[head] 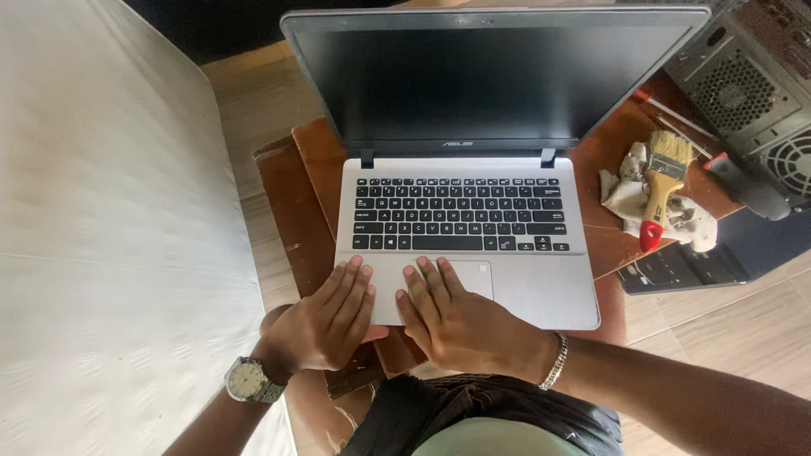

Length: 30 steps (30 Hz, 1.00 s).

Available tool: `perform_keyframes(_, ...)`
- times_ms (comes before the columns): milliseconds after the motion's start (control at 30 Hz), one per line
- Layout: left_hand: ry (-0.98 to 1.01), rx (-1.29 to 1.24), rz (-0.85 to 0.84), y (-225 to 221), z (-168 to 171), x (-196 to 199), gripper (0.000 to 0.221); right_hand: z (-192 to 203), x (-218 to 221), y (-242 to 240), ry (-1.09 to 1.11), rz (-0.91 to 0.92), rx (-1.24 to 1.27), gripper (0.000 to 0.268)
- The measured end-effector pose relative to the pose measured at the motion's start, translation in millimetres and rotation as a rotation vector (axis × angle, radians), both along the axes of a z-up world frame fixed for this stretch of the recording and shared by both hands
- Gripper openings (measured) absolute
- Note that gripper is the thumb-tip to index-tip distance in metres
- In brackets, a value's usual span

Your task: The person replaces a back panel, opens the laptop, and brushes dust off the internal motherboard and cooling fan with a brush.

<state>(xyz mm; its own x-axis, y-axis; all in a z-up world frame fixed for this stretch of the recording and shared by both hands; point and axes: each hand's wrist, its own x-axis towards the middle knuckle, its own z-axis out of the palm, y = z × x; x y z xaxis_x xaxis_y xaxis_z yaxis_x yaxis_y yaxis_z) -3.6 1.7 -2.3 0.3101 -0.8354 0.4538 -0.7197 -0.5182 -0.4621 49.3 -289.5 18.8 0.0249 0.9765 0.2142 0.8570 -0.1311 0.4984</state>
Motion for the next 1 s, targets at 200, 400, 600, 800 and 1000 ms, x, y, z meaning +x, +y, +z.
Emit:
perform_keyframes(200,-0.065,0.009,-0.004,0.1,-4.3,0.9,0.052,-8.2,-3.8,3.4,-0.131,-0.005,-0.005,0.041)
perform_keyframes(400,0.034,-0.056,0.009,0.6,5.0,-3.0,0.027,-10.5,-4.8,5.0,-0.127,-0.012,0.019,0.045)
perform_keyframes(600,0.084,-0.12,0.036,11.3,4.0,-8.8,0.067,-10.1,-5.0,3.1,-0.142,-0.007,0.022,0.039)
perform_keyframes(800,0.051,0.06,-0.001,24.0,18.7,-4.2,0.051,1.1,-1.7,3.2,-0.166,0.044,-0.064,0.042)
perform_keyframes(1000,-0.023,0.07,-0.005,16.1,20.9,-2.0,0.05,-4.7,-4.3,3.9,-0.1,0.0,0.049,0.035)
